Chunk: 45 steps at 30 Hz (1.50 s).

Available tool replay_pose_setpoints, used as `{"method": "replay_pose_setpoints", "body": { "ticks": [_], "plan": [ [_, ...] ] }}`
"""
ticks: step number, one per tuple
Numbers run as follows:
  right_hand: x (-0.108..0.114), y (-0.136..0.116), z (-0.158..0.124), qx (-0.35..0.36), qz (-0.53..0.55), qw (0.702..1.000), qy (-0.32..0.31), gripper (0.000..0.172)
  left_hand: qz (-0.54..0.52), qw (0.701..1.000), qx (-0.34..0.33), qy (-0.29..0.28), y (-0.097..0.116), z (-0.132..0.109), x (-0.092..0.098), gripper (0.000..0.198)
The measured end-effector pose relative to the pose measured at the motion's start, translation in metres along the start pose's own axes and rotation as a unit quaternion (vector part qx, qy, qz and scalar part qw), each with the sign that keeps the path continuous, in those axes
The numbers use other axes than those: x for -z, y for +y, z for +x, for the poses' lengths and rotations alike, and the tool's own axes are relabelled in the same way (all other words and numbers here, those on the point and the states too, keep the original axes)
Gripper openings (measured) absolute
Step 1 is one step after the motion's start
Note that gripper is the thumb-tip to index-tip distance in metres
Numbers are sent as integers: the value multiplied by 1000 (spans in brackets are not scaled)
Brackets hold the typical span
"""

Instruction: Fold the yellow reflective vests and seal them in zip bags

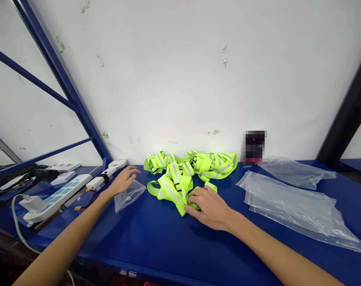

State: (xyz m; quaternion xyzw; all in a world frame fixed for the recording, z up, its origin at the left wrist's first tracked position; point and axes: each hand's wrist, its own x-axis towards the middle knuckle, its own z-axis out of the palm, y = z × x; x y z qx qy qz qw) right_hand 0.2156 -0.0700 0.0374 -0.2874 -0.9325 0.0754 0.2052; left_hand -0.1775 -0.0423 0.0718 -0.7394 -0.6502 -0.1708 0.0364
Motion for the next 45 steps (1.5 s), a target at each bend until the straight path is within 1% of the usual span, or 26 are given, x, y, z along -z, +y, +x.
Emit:
{"method": "replay_pose_setpoints", "body": {
  "ticks": [2, 3, 5, 6, 8, 9, 10, 12, 14, 16, 18, 20, 22, 24, 25, 26, 27, 29, 30, 31, 32, 33, 35, 38, 41, 45],
  "plan": [
    [8, 5, -10, -57, 0, 998, 24, 50, -1, 999, -12, 33, 15, 2, -4, 37],
    [11, 7, -13, -92, -3, 995, 44, 54, -7, 998, -25, 49, 26, 4, -6, 36],
    [15, 11, -16, -147, -2, 985, 93, 55, -26, 995, -72, 72, 56, 7, -10, 34],
    [17, 12, -16, -165, 2, 980, 115, 52, -38, 991, -111, 70, 73, 8, -13, 32],
    [19, 13, -15, -194, 21, 971, 139, 42, -35, 980, -190, 43, 111, 11, -20, 31],
    [20, 13, -14, -209, 32, 968, 136, 37, -23, 977, -213, 17, 129, 13, -25, 31],
    [20, 14, -13, -225, 41, 965, 126, 33, -9, 975, -221, -12, 145, 15, -29, 33],
    [20, 14, -11, -256, 57, 960, 94, 39, 13, 975, -214, -64, 167, 19, -39, 42],
    [18, 16, -11, -279, 73, 956, 61, 50, -5, 972, -208, -109, 176, 20, -45, 49],
    [16, 18, -12, -290, 93, 952, 29, 59, -67, 961, -220, -154, 176, 16, -47, 50],
    [14, 20, -13, -279, 111, 953, 27, 67, -153, 939, -241, -191, 171, 10, -46, 51],
    [12, 22, -15, -250, 138, 957, 50, 73, -221, 920, -267, -186, 168, 2, -44, 53],
    [12, 23, -16, -220, 189, 954, 76, 76, -227, 922, -291, -116, 167, -3, -44, 54],
    [12, 24, -16, -206, 261, 937, 104, 74, -164, 935, -316, 6, 167, -5, -47, 47],
    [13, 24, -15, -208, 308, 920, 121, 73, -125, 933, -328, 75, 166, -4, -50, 43],
    [13, 24, -13, -215, 366, 895, 139, 73, -92, 924, -342, 142, 165, -3, -53, 40],
    [14, 25, -11, -227, 433, 859, 152, 72, -68, 910, -357, 202, 163, -2, -56, 39],
    [14, 26, -7, -255, 569, 764, 165, 70, -48, 873, -383, 298, 161, 0, -60, 42],
    [14, 26, -5, -262, 624, 718, 162, 69, -45, 855, -394, 335, 161, 1, -61, 45],
    [14, 27, -3, -261, 667, 681, 152, 68, -42, 838, -405, 363, 161, 0, -61, 48],
    [15, 27, -3, -254, 698, 656, 136, 66, -37, 825, -413, 384, 162, -1, -60, 50],
    [15, 27, -3, -243, 717, 642, 119, 63, -31, 814, -421, 400, 164, -3, -58, 51],
    [15, 25, -4, -215, 727, 646, 84, 51, -16, 800, -432, 416, 169, -6, -54, 52],
    [14, 21, -6, -178, 703, 685, 67, 40, -19, 792, -447, 416, 175, -10, -51, 56],
    [14, 17, -6, -148, 647, 741, 99, 33, -63, 805, -443, 390, 176, -10, -55, 68],
    [18, 14, -6, -120, 494, 843, 174, 30, -133, 849, -381, 341, 172, -7, -62, 79]
  ]
}}
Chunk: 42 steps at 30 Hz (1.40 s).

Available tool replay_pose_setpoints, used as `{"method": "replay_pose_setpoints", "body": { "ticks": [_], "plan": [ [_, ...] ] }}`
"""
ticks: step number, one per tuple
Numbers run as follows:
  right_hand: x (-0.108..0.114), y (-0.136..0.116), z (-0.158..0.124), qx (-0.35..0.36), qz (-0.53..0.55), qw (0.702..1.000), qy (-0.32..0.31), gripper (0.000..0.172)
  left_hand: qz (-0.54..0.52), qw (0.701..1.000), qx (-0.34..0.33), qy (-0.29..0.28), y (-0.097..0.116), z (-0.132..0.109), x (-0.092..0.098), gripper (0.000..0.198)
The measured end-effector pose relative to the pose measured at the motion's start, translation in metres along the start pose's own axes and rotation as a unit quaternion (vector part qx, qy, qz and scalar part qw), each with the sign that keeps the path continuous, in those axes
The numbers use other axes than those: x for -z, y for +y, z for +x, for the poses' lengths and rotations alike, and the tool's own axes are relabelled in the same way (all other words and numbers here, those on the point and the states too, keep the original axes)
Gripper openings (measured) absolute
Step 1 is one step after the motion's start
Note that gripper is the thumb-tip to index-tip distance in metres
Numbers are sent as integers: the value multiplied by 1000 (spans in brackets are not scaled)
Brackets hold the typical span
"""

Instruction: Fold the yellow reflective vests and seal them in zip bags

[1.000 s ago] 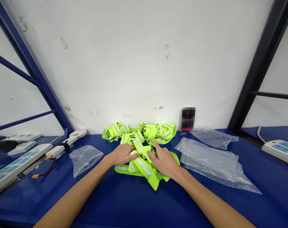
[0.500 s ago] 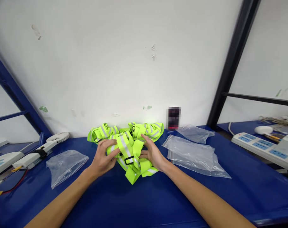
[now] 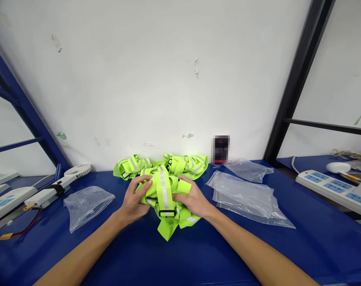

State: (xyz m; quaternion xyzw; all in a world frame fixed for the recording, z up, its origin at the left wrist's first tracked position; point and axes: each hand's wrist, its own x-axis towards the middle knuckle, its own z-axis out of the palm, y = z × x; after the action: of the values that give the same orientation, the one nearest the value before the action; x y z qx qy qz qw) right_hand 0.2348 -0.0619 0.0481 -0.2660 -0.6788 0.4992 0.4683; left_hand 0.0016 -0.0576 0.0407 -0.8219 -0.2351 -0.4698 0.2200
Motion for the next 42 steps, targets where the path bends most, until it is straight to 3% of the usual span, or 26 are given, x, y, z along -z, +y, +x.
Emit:
{"method": "replay_pose_setpoints", "body": {
  "ticks": [2, 5, 7, 9, 11, 13, 16, 18, 21, 23, 25, 28, 30, 31, 33, 35, 39, 42],
  "plan": [
    [2, -3, -1, 62, -121, 989, 57, 28, -12, 999, 34, -3, -2, -1, 1, 82],
    [7, -2, -4, 180, -288, 932, 126, 28, -35, 997, 62, 2, -2, -1, 5, 85],
    [10, 2, -6, 251, -359, 891, 124, 32, -56, 994, 93, 19, -1, -1, 7, 79],
    [11, 7, -9, 298, -405, 857, 114, 33, -94, 981, 166, 35, -1, 0, 6, 67],
    [9, 12, -12, 325, -438, 830, 115, 28, -178, 940, 286, 54, -3, 1, 2, 53],
    [6, 16, -15, 326, -463, 817, 111, 25, -303, 863, 401, 47, -6, 1, -3, 48],
    [3, 18, -16, 298, -473, 823, 101, 31, -447, 763, 467, -7, -10, -4, -10, 48],
    [4, 17, -14, 285, -457, 833, 125, 41, -498, 736, 457, -39, -9, -8, -11, 46],
    [9, 13, -8, 268, -427, 845, 178, 52, -547, 720, 420, -77, -1, -10, -9, 52],
    [12, 12, -5, 258, -414, 854, 180, 50, -544, 728, 403, -110, 4, -6, -6, 56],
    [14, 12, -4, 257, -404, 864, 158, 45, -504, 755, 398, -132, 7, 0, -4, 53],
    [12, 12, -5, 260, -388, 877, 108, 42, -418, 820, 374, -115, 5, 6, -2, 37],
    [9, 12, -6, 258, -374, 887, 83, 38, -402, 833, 364, -106, 3, 7, -1, 31],
    [7, 12, -6, 254, -366, 892, 81, 34, -415, 821, 377, -104, 2, 7, -2, 32],
    [5, 10, -6, 232, -348, 903, 103, 22, -465, 768, 433, -81, 3, 7, -3, 35],
    [4, 6, -5, 188, -324, 915, 149, 14, -502, 706, 499, -11, 4, 7, -5, 35],
    [7, -3, -2, 72, -178, 952, 238, 22, -498, 631, 578, 141, -2, 13, -6, 36],
    [12, -2, -1, 31, -83, 961, 264, 26, -492, 585, 618, 184, -11, 17, -3, 35]
  ]
}}
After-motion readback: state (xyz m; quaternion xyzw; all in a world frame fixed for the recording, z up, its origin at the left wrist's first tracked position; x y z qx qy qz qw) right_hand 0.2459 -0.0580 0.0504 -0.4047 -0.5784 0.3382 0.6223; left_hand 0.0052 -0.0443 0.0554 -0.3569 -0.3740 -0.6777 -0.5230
